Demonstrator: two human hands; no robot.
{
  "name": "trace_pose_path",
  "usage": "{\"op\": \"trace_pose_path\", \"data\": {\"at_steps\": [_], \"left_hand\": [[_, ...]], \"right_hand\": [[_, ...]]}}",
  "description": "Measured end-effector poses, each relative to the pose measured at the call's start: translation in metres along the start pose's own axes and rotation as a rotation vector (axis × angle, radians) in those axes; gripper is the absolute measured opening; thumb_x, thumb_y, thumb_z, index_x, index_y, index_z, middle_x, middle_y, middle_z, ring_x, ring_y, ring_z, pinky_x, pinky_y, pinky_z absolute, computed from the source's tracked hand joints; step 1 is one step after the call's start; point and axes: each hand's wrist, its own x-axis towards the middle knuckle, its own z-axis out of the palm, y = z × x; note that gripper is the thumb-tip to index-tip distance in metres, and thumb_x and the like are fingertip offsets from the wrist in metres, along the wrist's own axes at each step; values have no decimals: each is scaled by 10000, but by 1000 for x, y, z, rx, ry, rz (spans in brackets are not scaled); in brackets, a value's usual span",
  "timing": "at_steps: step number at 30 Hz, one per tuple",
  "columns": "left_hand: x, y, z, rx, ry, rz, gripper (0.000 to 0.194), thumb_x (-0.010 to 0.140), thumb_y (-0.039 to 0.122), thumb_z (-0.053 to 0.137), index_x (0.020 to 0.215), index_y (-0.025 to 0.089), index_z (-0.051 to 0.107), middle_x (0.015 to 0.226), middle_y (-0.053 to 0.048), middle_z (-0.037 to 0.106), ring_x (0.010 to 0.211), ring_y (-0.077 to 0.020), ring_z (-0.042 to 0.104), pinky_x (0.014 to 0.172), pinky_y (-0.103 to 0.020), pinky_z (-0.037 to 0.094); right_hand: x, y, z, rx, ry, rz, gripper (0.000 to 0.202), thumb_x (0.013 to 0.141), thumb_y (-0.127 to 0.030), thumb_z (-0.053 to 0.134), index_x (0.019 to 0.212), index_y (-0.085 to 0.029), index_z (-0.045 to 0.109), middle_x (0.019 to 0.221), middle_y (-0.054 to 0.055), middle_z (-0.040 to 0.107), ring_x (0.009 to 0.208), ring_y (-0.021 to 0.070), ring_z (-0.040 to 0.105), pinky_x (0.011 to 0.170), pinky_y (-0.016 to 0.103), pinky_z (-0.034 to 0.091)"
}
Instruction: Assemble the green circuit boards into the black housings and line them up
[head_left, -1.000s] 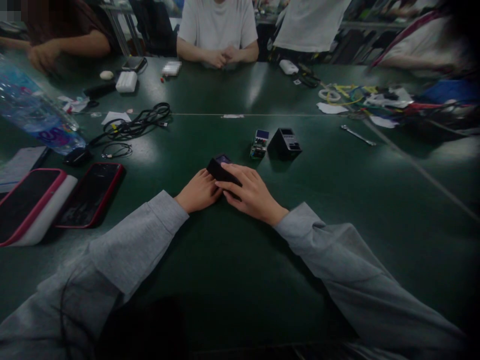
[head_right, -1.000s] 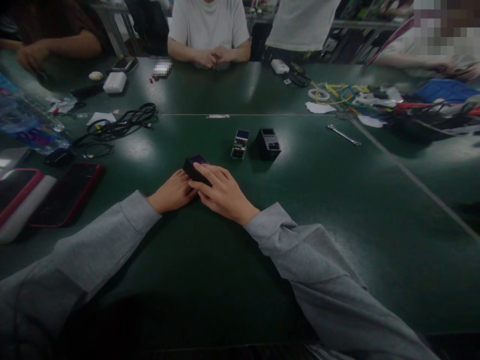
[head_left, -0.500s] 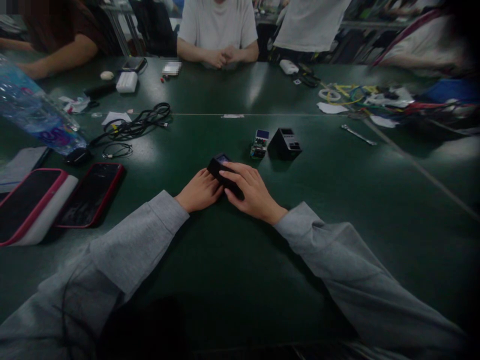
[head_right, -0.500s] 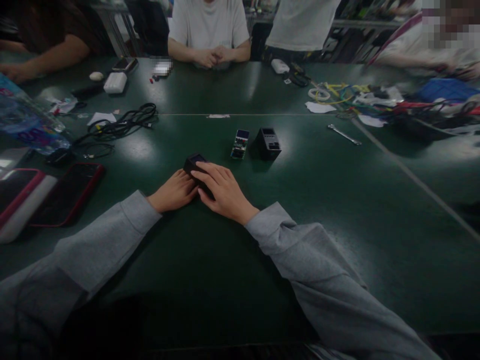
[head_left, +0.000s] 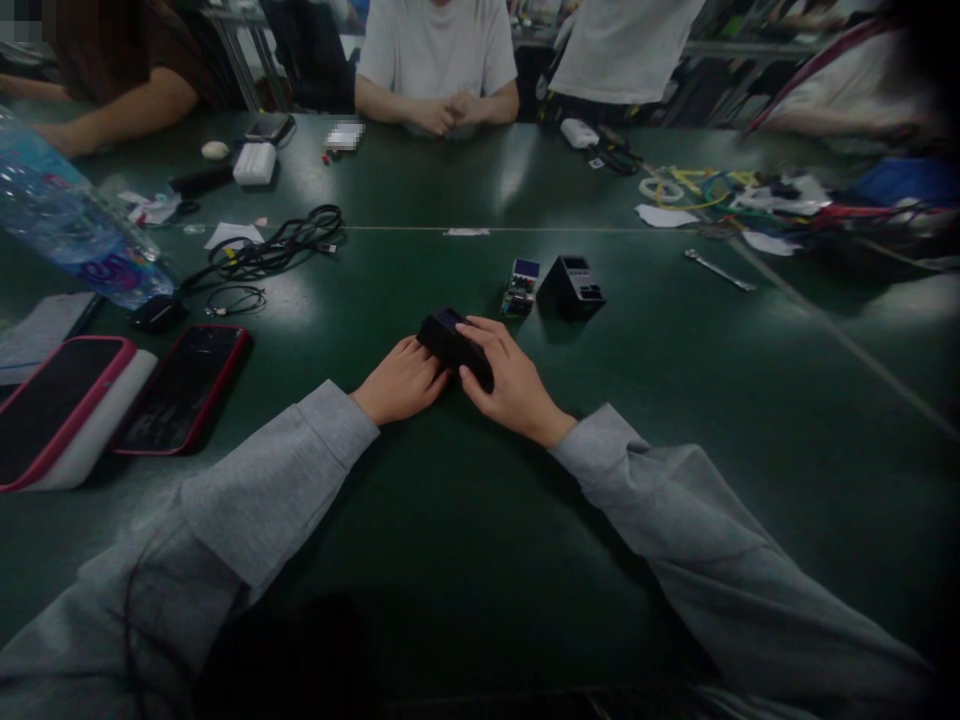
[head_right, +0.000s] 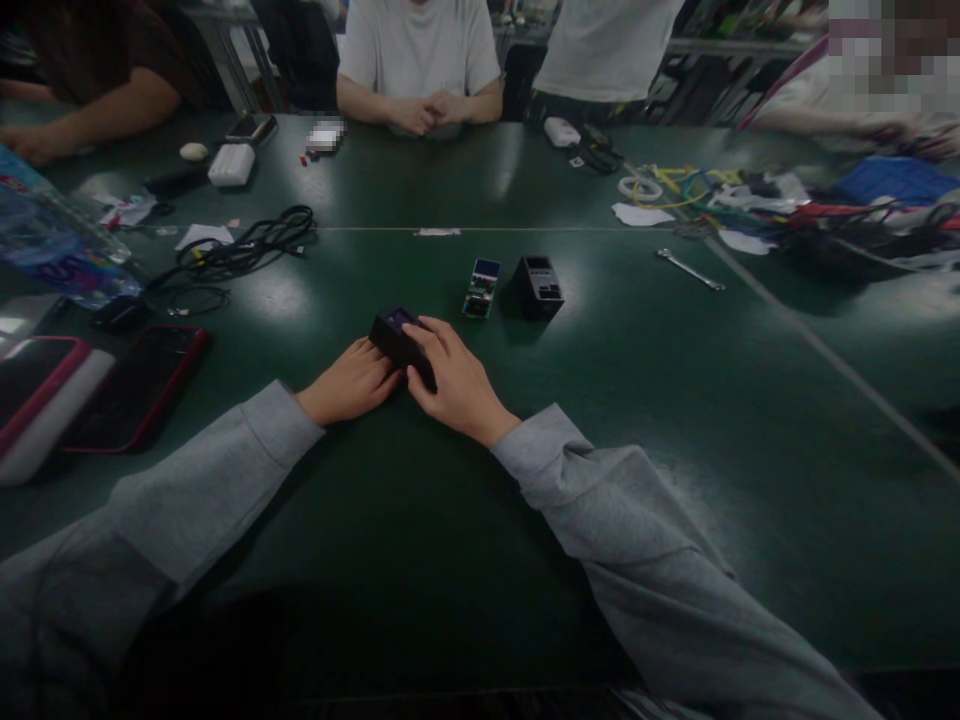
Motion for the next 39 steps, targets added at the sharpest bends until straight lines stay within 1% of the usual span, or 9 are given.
{"op": "trace_pose_path", "data": {"at_steps": [5,13,18,21,23,26,29,34,39], "left_hand": [[0,-1,1,-12,-4,5,376,1012,322,362,1159,99,628,1207,-163,643,1198,-284,564,1075,-472,413],[1,0,-1,-41,-8,-7,407,1025,353,333,1138,112,640,1205,-151,645,1217,-272,551,1112,-450,381],[0,0,-2,-76,-10,-9,392,1025,355,323,1131,137,631,1195,-141,649,1219,-273,548,1089,-468,393],[0,0,-2,-66,-7,-4,405,1027,374,320,1135,131,625,1185,-149,652,1203,-277,556,1069,-473,407],[0,0,-2,-58,-1,-1,404,1029,375,319,1149,131,619,1199,-147,649,1206,-273,556,1066,-469,412],[0,0,-2,-58,1,3,399,1032,367,322,1156,129,616,1211,-145,644,1212,-270,557,1071,-462,411],[0,0,-1,-54,6,5,401,1033,365,319,1163,126,614,1207,-145,642,1197,-272,565,1066,-461,416],[0,-1,0,-35,16,18,379,1028,341,333,1207,126,589,1242,-140,628,1210,-270,555,1072,-462,412],[-1,0,-1,-31,6,16,396,1030,347,320,1181,110,600,1223,-152,639,1211,-282,553,1076,-477,405]], "right_hand": [[-1,-1,-1,-12,17,-44,493,934,-233,511,1412,-258,394,1442,119,417,1324,292,454,1058,513,474],[-1,2,0,-14,200,-101,517,914,-223,523,1409,-295,395,1438,100,429,1331,295,455,1082,548,452],[0,4,-2,-11,289,-122,511,916,-242,522,1409,-290,393,1431,98,439,1326,298,458,1081,556,449],[0,5,-4,-35,350,-119,518,933,-279,503,1427,-319,355,1457,81,409,1345,316,431,1080,596,431],[-2,5,-6,-49,368,-90,518,946,-310,485,1438,-345,327,1481,69,377,1367,333,402,1088,627,404],[-3,6,-8,-57,362,6,510,961,-353,462,1448,-358,308,1505,71,341,1398,360,350,1118,661,343],[-2,7,-9,-81,358,83,474,975,-386,445,1436,-354,341,1505,77,335,1403,376,335,1116,681,328],[4,17,-8,-96,369,148,360,1002,-405,427,1346,-316,485,1387,97,438,1340,321,422,1109,607,395],[7,30,-6,-25,376,229,334,991,-431,468,1276,-283,560,1314,97,483,1299,304,461,1118,565,394]]}}
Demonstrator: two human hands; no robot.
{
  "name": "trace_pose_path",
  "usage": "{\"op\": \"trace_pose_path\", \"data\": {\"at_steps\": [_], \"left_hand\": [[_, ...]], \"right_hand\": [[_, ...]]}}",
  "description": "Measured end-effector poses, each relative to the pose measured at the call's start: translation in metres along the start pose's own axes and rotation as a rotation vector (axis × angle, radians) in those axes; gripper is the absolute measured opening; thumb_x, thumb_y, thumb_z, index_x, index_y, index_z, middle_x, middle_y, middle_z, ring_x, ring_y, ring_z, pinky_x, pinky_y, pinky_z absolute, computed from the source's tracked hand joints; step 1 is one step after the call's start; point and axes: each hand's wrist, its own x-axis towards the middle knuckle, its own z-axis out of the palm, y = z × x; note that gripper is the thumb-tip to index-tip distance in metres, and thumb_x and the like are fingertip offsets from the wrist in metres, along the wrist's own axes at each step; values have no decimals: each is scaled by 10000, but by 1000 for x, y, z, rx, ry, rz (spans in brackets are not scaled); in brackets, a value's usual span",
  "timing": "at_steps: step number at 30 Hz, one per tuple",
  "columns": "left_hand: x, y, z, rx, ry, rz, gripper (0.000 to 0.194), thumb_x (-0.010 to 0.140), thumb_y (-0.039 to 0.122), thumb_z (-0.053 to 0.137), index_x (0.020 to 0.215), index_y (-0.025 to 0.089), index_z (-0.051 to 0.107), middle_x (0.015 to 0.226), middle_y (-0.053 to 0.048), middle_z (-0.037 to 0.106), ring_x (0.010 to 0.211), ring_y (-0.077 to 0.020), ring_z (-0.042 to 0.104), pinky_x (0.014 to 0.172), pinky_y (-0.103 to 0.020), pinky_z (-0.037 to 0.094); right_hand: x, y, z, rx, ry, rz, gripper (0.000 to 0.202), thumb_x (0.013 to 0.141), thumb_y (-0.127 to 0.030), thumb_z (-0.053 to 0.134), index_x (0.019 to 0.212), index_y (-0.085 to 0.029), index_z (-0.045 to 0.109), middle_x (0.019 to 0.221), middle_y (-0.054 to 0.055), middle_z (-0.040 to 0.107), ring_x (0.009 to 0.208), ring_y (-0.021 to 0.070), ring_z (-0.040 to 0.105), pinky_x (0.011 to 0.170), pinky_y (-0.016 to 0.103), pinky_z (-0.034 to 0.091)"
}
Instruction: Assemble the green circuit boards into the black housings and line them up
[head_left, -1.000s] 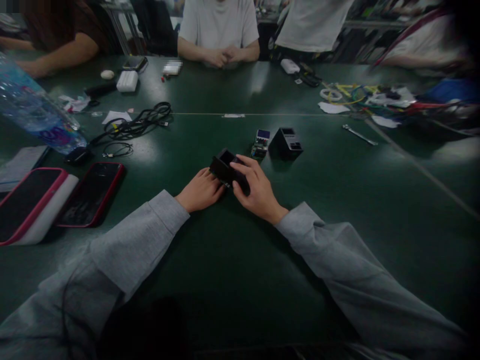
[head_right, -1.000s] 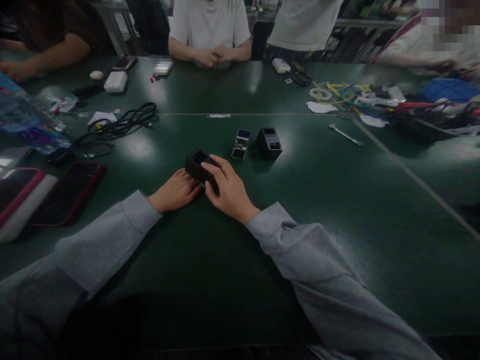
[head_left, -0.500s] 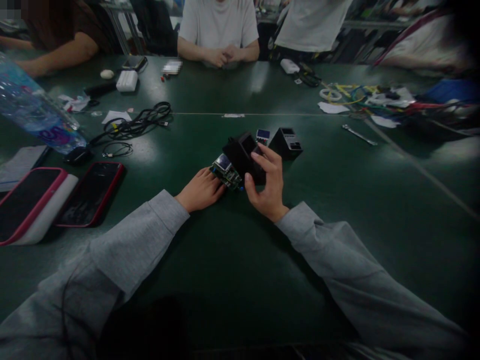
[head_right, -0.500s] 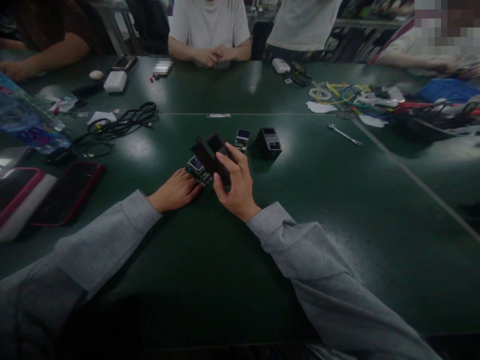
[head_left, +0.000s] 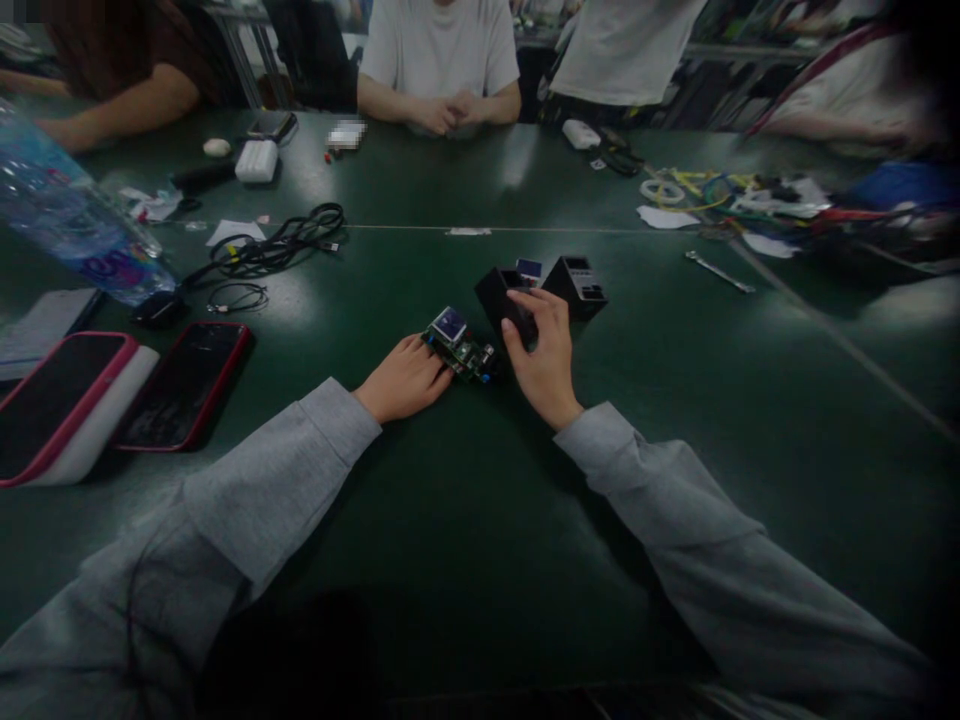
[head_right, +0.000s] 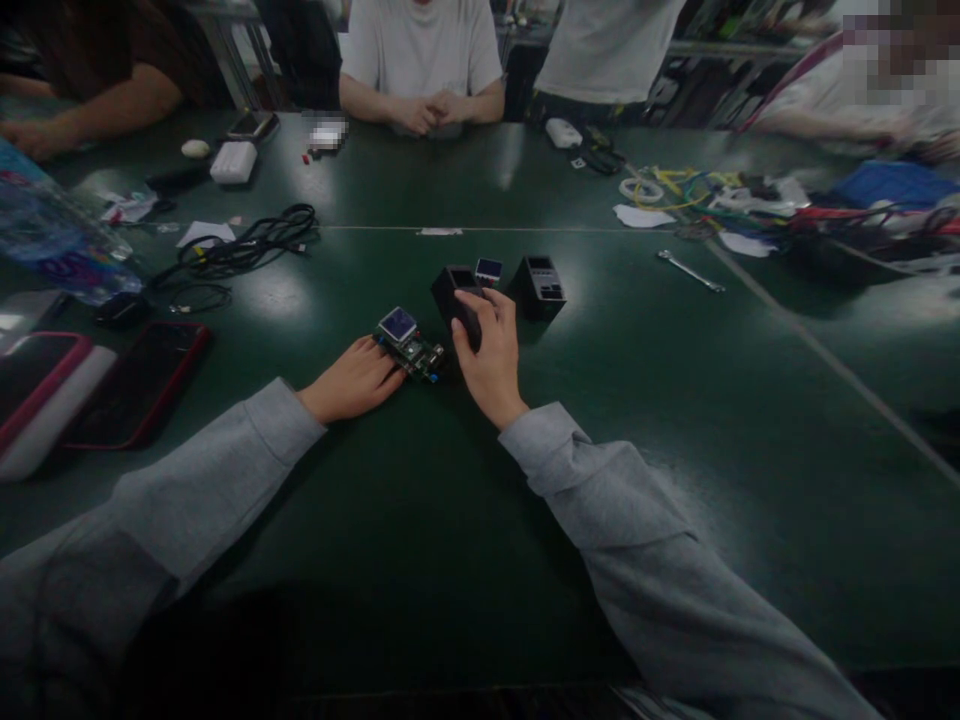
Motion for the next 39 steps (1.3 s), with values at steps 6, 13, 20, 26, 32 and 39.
{"op": "trace_pose_path", "data": {"at_steps": [6,13,20,26,32,39], "left_hand": [[0,0,0,24,12,0,377,1023,338,335,1166,113,601,1216,-149,639,1179,-276,566,1051,-466,429],[0,0,-1,6,16,-2,370,1018,336,341,1178,117,593,1226,-149,638,1190,-273,566,1053,-465,429],[0,0,0,-5,26,-9,374,1017,339,342,1196,122,587,1238,-151,632,1193,-275,565,1040,-469,438],[1,0,0,0,10,-9,396,1021,345,336,1204,101,588,1234,-163,633,1187,-282,568,1033,-469,445],[0,-1,1,-7,40,-1,360,1017,339,346,1166,138,605,1185,-131,658,1164,-265,583,1030,-471,449],[1,0,1,2,27,-4,388,1022,341,339,1188,106,599,1201,-159,648,1175,-281,576,1031,-473,446]], "right_hand": [[-1,8,6,41,-74,-8,300,969,-450,515,1159,-249,630,1259,107,506,1224,286,529,1089,527,435],[1,3,5,64,-166,-57,288,971,-351,475,1191,-235,619,1320,109,528,1287,271,495,1116,527,405],[2,4,4,126,-303,-47,391,1006,-397,415,1354,-264,534,1478,87,458,1401,252,399,1168,540,332],[2,17,7,116,-202,46,515,987,-555,460,1426,-287,472,1527,82,418,1430,254,362,1184,551,290],[1,25,11,86,-172,95,524,984,-590,431,1396,-272,501,1521,105,416,1428,270,360,1177,570,288],[0,22,11,84,-197,14,495,1004,-552,393,1403,-270,471,1450,113,454,1400,253,383,1174,553,314]]}}
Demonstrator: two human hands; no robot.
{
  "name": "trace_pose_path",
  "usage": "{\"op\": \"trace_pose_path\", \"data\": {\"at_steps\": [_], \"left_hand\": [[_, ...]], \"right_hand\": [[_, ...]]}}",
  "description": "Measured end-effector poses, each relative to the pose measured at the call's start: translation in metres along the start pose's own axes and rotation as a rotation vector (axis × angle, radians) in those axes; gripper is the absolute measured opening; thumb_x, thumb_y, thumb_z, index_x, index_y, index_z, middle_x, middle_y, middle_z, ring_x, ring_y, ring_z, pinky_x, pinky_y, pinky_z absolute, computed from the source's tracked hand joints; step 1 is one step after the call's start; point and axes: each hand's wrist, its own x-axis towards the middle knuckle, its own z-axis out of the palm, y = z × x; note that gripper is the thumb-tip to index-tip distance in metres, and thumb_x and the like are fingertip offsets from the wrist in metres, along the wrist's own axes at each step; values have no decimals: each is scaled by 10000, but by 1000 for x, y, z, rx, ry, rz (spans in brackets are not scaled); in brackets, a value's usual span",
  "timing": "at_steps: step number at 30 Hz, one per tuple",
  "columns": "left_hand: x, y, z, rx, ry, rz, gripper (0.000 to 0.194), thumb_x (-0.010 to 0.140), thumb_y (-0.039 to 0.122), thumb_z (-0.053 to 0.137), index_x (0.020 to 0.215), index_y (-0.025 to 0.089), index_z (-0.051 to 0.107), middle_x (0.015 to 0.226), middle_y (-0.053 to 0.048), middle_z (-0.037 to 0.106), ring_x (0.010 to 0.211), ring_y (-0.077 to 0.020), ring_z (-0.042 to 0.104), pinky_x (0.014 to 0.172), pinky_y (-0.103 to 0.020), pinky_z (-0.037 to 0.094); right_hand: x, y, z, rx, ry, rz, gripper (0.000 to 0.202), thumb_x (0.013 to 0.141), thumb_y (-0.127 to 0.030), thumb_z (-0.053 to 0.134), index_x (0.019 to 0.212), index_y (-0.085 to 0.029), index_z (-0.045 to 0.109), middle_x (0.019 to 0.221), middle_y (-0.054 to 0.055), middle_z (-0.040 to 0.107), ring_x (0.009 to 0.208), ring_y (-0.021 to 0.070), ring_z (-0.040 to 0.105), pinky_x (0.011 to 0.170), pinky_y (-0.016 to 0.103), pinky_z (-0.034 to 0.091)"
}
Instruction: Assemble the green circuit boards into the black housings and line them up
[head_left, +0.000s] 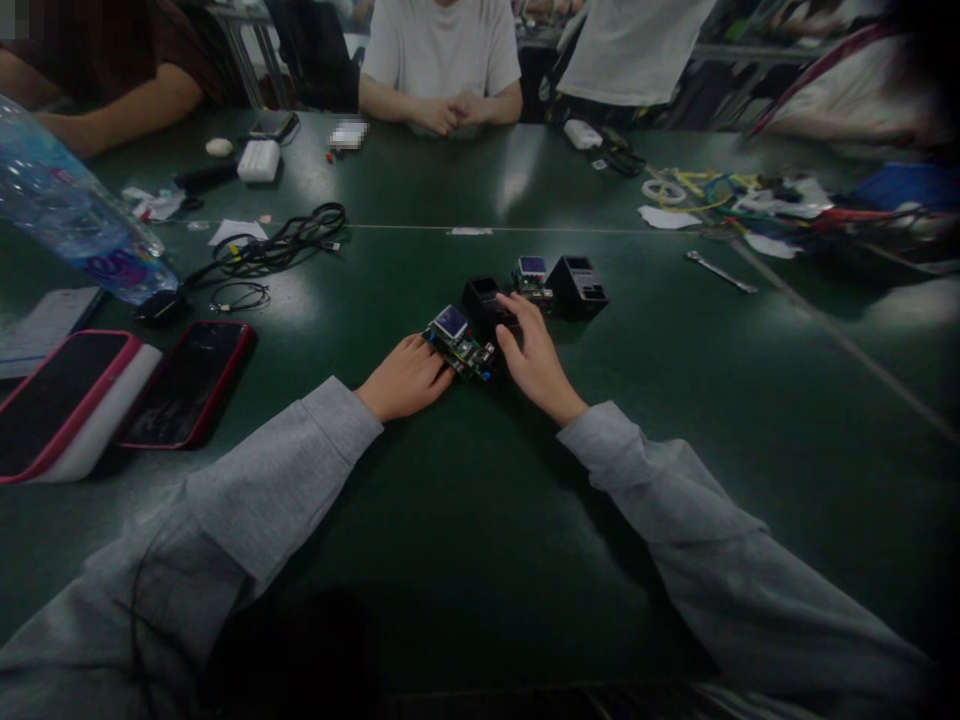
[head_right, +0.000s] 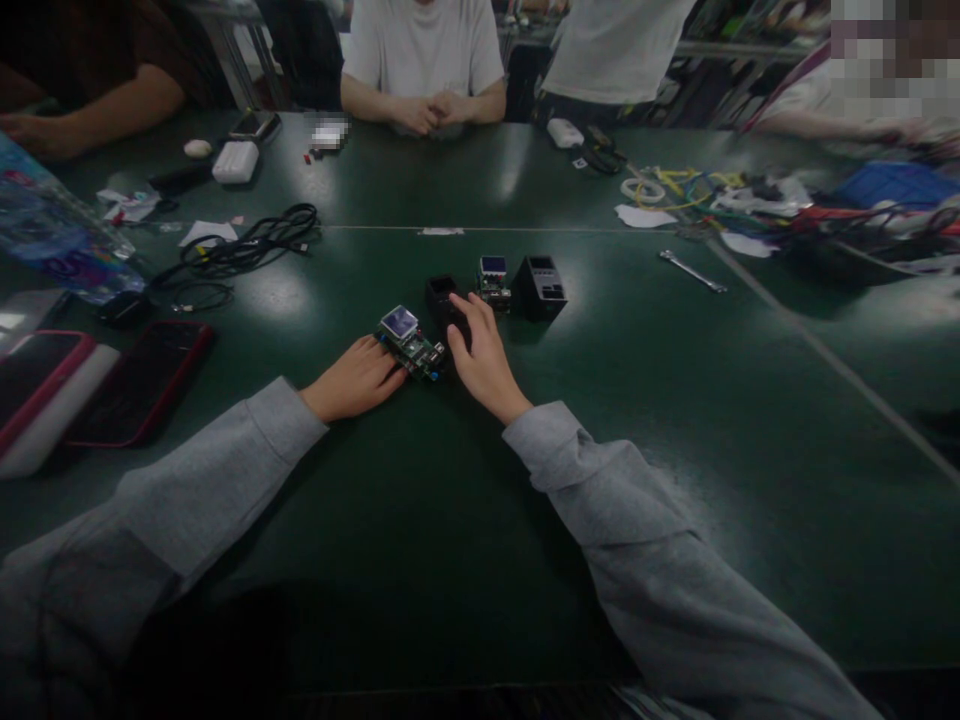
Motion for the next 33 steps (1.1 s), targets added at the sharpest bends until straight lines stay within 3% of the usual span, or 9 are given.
{"op": "trace_pose_path", "data": {"at_steps": [7,12,20,25,33], "left_hand": [[0,0,-1,-33,-21,-5,386,1020,338,351,1202,92,587,1236,-169,631,1200,-287,563,1053,-476,422],[0,0,-2,-10,-6,-1,366,1020,330,347,1220,124,575,1251,-148,633,1205,-275,563,1046,-468,432],[1,0,0,18,-18,-6,362,1012,327,361,1115,91,615,1146,-166,654,1126,-284,595,1022,-460,449],[0,-1,3,13,8,-2,338,1011,338,360,1097,130,613,1151,-142,658,1122,-276,605,1007,-474,465],[-1,-3,6,3,30,15,335,1001,318,363,1111,111,602,1156,-165,654,1127,-288,601,1004,-487,468]], "right_hand": [[1,-4,-2,13,129,26,436,965,-556,501,1288,-269,561,1274,106,511,1263,276,488,1085,527,440],[-4,-24,-7,-35,209,-79,268,1000,-386,471,1210,-278,597,1260,95,486,1232,273,500,1052,512,464],[-8,-36,-5,-83,-36,-279,238,998,-254,437,1190,-254,577,1149,80,560,1110,247,564,961,474,503],[-8,-36,-5,-52,-139,-302,259,1008,-313,461,1242,-222,527,1163,93,590,1110,246,577,963,449,506],[-10,-35,-4,-75,-255,-289,466,965,-386,546,1369,-196,416,1291,136,552,1188,285,561,999,470,499]]}}
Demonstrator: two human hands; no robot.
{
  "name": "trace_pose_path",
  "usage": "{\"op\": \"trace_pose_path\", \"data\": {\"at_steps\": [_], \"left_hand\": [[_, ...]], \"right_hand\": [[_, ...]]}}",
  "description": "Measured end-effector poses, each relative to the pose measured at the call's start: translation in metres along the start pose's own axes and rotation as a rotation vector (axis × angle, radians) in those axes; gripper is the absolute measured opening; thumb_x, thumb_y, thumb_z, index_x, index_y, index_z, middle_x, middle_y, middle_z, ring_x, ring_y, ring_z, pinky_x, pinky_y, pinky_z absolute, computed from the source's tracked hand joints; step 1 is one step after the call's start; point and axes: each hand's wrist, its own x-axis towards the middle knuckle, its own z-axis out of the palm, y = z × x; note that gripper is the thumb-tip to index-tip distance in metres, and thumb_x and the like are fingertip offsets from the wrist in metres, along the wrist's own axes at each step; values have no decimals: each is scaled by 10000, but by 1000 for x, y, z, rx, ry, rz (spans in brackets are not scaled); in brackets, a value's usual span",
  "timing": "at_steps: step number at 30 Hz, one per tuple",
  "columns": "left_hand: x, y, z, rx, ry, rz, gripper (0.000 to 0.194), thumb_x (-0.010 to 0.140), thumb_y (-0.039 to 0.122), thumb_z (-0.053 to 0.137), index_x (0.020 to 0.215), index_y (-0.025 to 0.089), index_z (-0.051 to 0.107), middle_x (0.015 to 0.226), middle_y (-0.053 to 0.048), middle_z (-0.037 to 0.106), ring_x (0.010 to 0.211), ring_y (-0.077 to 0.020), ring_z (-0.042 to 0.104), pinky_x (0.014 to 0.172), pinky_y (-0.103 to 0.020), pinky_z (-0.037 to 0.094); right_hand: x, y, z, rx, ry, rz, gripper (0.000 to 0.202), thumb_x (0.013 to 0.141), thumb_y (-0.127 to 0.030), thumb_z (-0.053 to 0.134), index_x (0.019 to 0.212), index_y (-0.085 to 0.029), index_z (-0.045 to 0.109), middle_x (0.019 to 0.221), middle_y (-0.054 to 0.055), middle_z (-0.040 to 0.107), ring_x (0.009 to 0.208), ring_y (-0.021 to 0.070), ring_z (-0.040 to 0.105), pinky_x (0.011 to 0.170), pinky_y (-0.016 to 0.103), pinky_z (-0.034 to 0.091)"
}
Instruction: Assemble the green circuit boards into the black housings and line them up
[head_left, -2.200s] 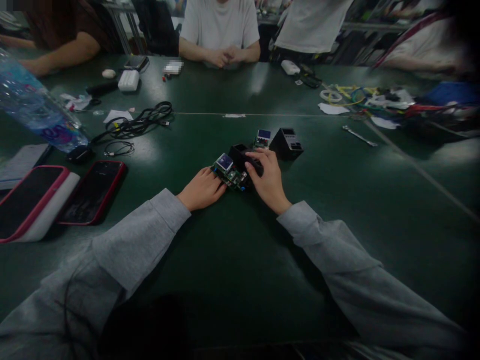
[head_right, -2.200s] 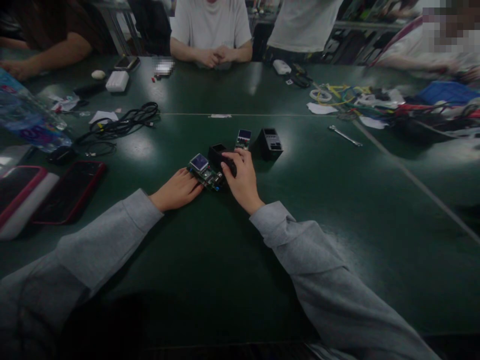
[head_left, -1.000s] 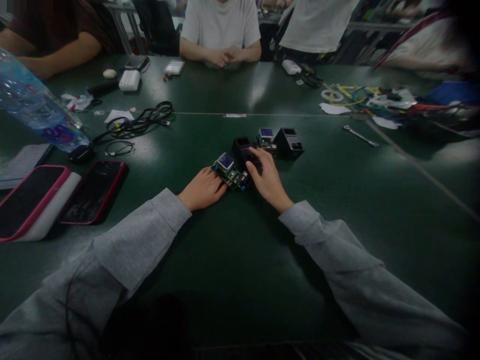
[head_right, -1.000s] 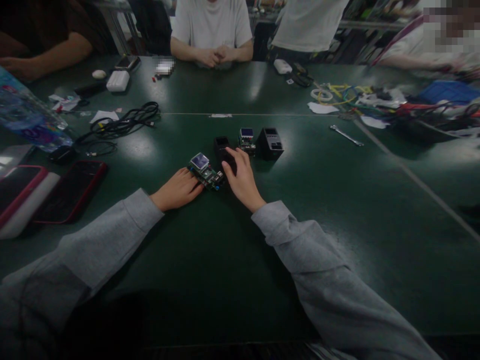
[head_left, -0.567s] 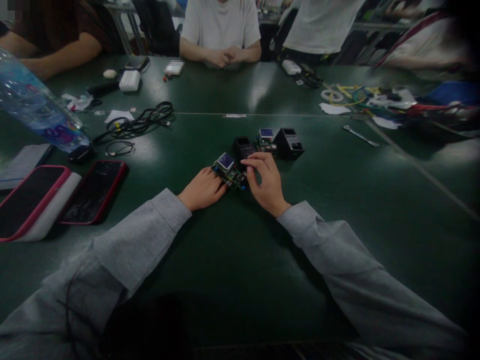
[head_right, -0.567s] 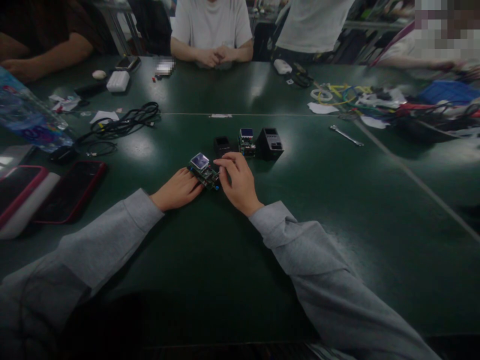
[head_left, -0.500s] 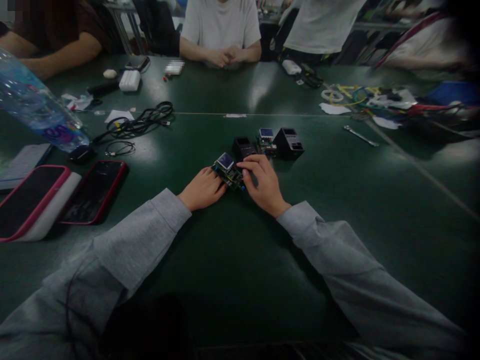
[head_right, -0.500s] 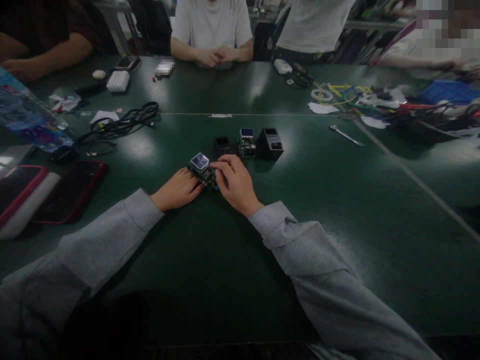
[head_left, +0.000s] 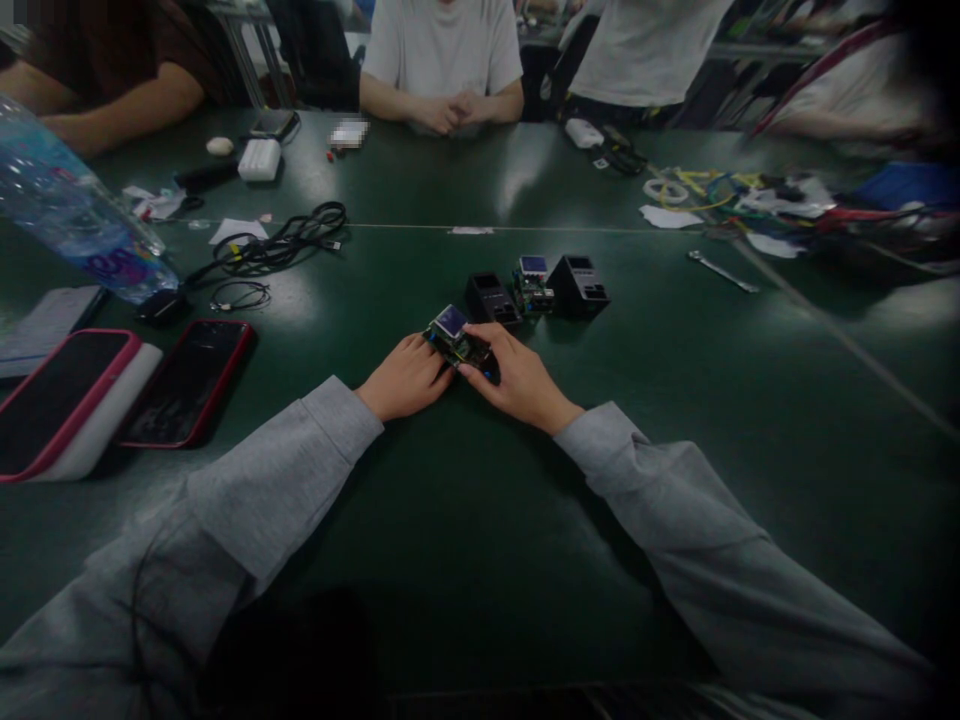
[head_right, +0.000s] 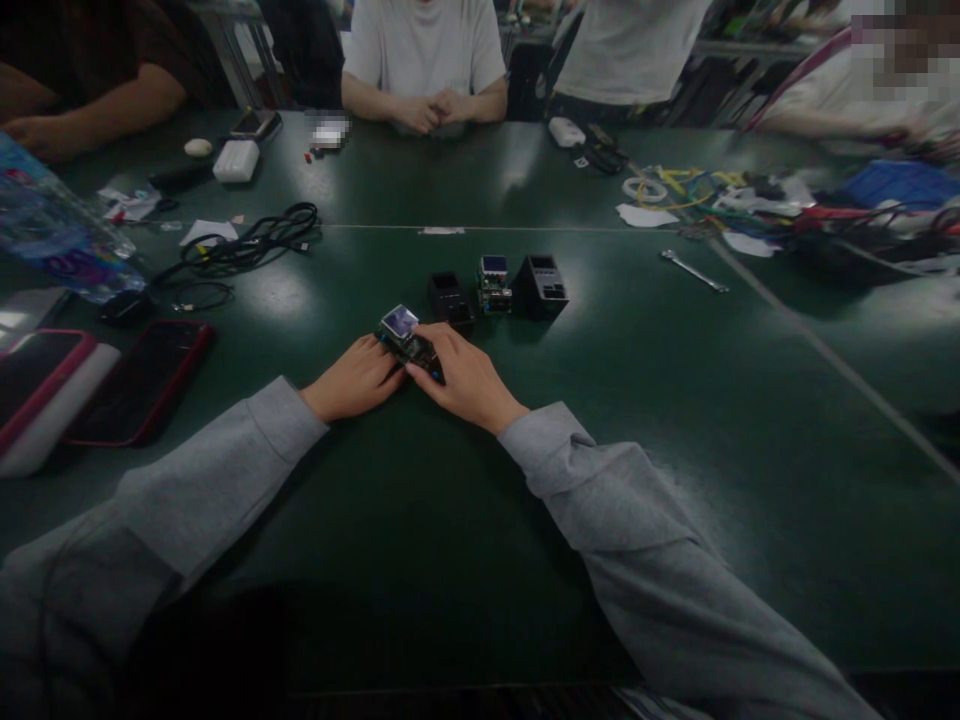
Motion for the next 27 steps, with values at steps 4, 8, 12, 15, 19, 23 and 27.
{"op": "trace_pose_path", "data": {"at_steps": [4,8,12,15,19,23,27], "left_hand": [[0,0,0,11,22,13,337,1003,312,349,1098,113,604,1144,-162,656,1110,-285,605,991,-486,474],[0,1,0,24,12,8,346,1005,320,346,1088,113,611,1139,-159,659,1102,-281,605,989,-478,475],[0,1,-1,23,0,1,370,1005,317,342,1110,89,614,1160,-176,654,1129,-297,592,1005,-485,464],[0,1,-2,2,-2,-1,355,999,311,352,1124,104,611,1175,-165,648,1150,-292,584,1014,-487,458],[1,1,-2,1,-12,0,345,998,306,360,1115,108,616,1178,-159,646,1164,-288,577,1026,-481,451],[0,1,-1,7,-3,6,349,1004,314,362,1131,109,614,1190,-154,643,1176,-283,571,1032,-471,447],[0,1,-1,6,4,12,349,1008,317,358,1143,118,611,1196,-146,644,1187,-280,568,1033,-472,446]], "right_hand": [[0,1,1,-3,-17,17,482,958,-345,548,1389,-193,392,1315,139,548,1191,286,570,998,469,505],[-1,2,2,-20,-34,35,530,950,-361,561,1412,-205,353,1323,143,547,1166,301,593,963,489,530],[-1,3,3,-7,-29,32,572,953,-373,555,1441,-206,310,1349,152,527,1202,309,578,986,502,525],[-1,3,3,-4,-36,27,568,960,-355,537,1449,-192,298,1362,160,512,1216,305,567,1008,501,514],[-1,2,3,-8,-44,24,549,968,-338,517,1446,-183,298,1363,165,504,1224,303,556,1028,503,501],[-1,3,3,-1,-41,20,538,975,-335,501,1451,-200,290,1370,157,499,1236,300,545,1041,513,491],[-1,3,3,5,-43,28,538,978,-343,494,1454,-201,289,1368,157,500,1234,307,544,1041,528,487]]}}
